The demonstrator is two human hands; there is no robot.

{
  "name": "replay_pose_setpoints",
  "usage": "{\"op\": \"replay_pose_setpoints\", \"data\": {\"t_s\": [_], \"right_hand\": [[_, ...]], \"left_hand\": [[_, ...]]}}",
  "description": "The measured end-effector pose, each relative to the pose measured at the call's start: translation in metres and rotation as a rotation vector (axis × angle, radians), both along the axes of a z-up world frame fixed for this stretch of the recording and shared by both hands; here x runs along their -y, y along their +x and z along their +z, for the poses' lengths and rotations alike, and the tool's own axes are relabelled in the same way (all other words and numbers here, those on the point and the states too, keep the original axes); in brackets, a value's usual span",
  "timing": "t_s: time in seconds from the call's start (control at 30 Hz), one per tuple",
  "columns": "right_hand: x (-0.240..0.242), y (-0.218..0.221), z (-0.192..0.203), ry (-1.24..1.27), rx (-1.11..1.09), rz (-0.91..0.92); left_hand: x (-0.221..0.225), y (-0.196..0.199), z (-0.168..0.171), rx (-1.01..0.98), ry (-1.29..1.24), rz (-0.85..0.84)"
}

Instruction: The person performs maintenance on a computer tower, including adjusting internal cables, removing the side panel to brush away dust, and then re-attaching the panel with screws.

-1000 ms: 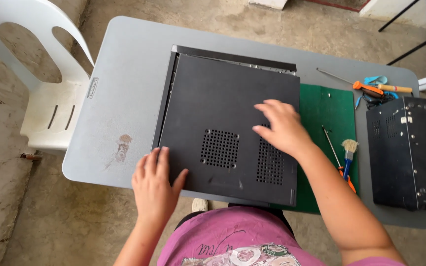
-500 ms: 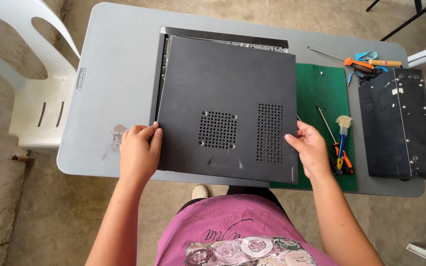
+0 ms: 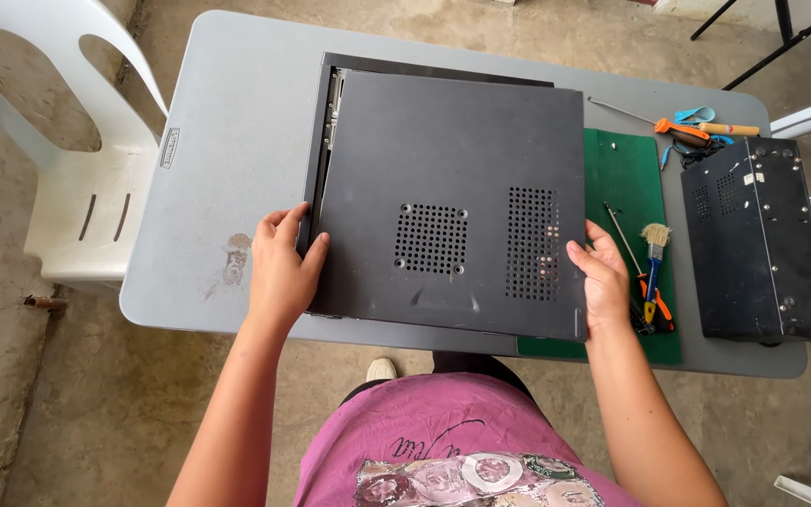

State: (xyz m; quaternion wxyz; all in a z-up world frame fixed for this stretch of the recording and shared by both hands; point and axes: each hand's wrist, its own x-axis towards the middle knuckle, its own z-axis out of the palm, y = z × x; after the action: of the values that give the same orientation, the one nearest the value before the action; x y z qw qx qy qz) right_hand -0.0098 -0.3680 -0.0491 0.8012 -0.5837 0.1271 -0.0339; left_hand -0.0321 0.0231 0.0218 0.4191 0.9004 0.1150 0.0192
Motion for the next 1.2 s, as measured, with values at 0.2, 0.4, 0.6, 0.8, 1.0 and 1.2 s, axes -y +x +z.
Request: {"op": "replay_pose_setpoints", "data": {"t_s": [0.2,0.4,0.6,0.8,1.0,1.2], "right_hand": [[-0.009,0.001,0.009,0.061,-0.009,-0.001],[-0.002,0.003,0.006,0.096,-0.072,-0.007],[-0.012,0.01,0.031,0.057,-0.061,0.001],[0.029,0.012,-0.015,-0.223,0.061,-0.004],[-0.001,-0.008,-0.017,-0.474,0.067,-0.036],[-0.014,-0.02,-0.007,-0.668,0.045,-0.03]], "left_hand": [[0.007,0.002,0.002,-0.035,0.006,-0.036],[-0.005,0.024,-0.033,-0.049,-0.173,-0.025],[-0.005,0.034,0.008,-0.007,-0.452,-0.053],[-0.003,0.026,0.0,0.036,-0.232,-0.042],[-0.002,0.004,-0.013,0.007,-0.172,0.0],[0.005,-0.005,-0.013,0.045,-0.179,-0.002]]}}
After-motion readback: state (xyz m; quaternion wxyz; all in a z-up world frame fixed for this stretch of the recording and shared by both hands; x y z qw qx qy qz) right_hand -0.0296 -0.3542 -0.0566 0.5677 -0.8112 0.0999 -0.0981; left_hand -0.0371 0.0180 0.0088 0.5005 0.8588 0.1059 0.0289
